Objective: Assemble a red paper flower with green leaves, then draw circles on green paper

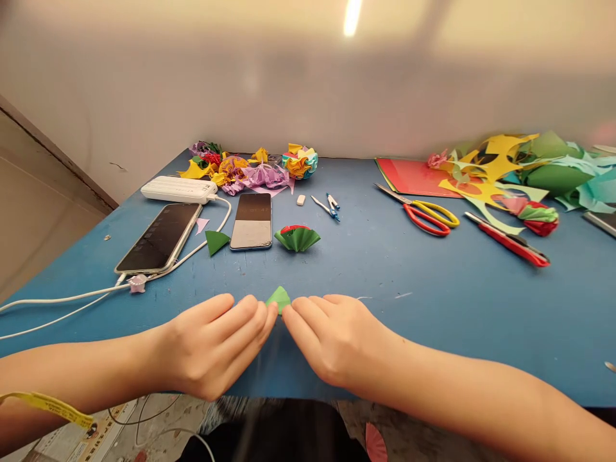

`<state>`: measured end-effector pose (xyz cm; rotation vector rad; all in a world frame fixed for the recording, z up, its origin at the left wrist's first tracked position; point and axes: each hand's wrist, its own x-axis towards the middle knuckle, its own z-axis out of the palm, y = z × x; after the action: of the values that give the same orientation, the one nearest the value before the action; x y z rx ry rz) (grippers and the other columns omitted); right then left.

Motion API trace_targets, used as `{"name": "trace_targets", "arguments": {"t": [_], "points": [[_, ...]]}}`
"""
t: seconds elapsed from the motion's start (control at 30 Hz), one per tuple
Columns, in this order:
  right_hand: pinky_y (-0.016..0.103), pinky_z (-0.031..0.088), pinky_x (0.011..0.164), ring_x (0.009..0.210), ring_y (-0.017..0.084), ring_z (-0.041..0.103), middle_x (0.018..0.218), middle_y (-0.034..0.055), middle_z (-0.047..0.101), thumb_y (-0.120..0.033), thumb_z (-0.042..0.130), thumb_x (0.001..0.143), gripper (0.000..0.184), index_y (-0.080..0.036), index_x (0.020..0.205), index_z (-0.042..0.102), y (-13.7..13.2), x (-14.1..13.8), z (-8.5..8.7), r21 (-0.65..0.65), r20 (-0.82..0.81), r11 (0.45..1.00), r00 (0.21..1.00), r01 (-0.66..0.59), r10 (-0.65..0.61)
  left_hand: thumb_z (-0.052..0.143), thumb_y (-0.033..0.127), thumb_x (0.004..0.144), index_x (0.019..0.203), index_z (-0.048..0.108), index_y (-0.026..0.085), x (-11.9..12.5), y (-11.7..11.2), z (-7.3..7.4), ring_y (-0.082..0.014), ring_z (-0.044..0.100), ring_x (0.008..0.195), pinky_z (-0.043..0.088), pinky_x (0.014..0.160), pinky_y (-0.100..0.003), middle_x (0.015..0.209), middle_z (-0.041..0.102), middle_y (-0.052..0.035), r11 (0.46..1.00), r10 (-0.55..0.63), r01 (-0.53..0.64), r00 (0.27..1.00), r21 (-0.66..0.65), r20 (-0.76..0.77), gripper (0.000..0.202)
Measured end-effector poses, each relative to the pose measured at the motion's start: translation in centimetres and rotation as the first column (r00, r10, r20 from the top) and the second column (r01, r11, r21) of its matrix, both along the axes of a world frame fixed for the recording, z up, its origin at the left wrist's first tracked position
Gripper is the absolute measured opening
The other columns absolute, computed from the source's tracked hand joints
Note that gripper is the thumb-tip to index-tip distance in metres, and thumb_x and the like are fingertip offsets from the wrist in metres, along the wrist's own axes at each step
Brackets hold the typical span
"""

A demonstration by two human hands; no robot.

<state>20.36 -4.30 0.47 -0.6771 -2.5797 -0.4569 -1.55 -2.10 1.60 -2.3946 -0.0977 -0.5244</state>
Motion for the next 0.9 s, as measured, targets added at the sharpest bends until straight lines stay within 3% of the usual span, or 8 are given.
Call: {"name": "trace_targets", "arguments": {"t": [0.17, 0.37, 0.57, 0.73, 0.9], "points": [[0.029, 0.041, 0.056, 0.065, 0.016, 0.056, 0.068, 0.0079, 0.059, -0.008, 0.038, 0.088, 0.025, -0.01, 0.075, 0.059, -0.08, -0.37, 0.43, 0.071, 0.0, 0.997, 0.999, -0.033, 0.033, 0.049, 0.014, 0.086, 0.085, 0.064, 0.005, 0.66, -0.09, -0.34, -0.0177, 0.058, 0.062, 0.037, 0.047, -0.029, 0.07, 0.062, -0.0081, 0.984, 0.014, 0.003, 0.996, -0.178, 0.09, 0.017], [0.028, 0.039, 0.054, 0.059, 0.014, 0.051, 0.065, 0.0061, 0.056, -0.009, 0.04, 0.087, 0.023, -0.011, 0.074, 0.058, -0.16, -0.3, 0.13, 0.106, -0.014, 0.994, 1.0, -0.009, 0.011, 0.047, 0.012, 0.086, 0.089, 0.062, 0.004, 0.56, -0.1, -0.69, -0.0222, 0.061, 0.076, 0.044, 0.056, -0.032, 0.081, 0.065, -0.0111, 0.983, 0.093, -0.068, 0.986, -0.173, 0.14, 0.018], [0.027, 0.037, 0.052, 0.055, 0.013, 0.046, 0.062, 0.0032, 0.052, -0.009, 0.045, 0.085, 0.015, -0.009, 0.079, 0.058, 0.05, -0.27, -0.24, 0.079, -0.024, 0.997, 1.0, 0.019, -0.018, 0.049, 0.015, 0.087, 0.094, 0.063, 0.004, 0.19, -0.09, -1.01, -0.0245, 0.061, 0.085, 0.045, 0.06, -0.033, 0.09, 0.066, -0.0133, 0.996, 0.055, -0.047, 0.994, -0.082, 0.094, 0.019], [0.026, 0.037, 0.051, 0.054, 0.012, 0.045, 0.06, 0.0013, 0.05, -0.01, 0.046, 0.087, 0.014, -0.011, 0.079, 0.057, 0.07, -0.15, -0.21, 0.054, -0.037, 0.998, 0.999, 0.027, -0.025, 0.05, 0.01, 0.085, 0.084, 0.063, 0.005, 0.62, 0.27, -0.75, -0.0225, 0.061, 0.075, 0.044, 0.056, -0.032, 0.076, 0.064, -0.0104, 0.973, 0.106, -0.07, 0.982, -0.219, 0.158, 0.014], [0.026, 0.041, 0.055, 0.059, 0.013, 0.051, 0.064, 0.0042, 0.056, -0.011, 0.05, 0.085, 0.01, -0.01, 0.078, 0.058, 0.11, -0.01, -0.25, 0.058, -0.066, 0.998, 0.998, 0.022, -0.018, 0.058, 0.013, 0.083, 0.091, 0.061, 0.006, 0.49, 0.82, -1.04, -0.0205, 0.061, 0.076, 0.045, 0.058, -0.03, 0.076, 0.064, -0.0076, 0.957, 0.176, -0.122, 0.965, -0.263, 0.195, 0.011]]}}
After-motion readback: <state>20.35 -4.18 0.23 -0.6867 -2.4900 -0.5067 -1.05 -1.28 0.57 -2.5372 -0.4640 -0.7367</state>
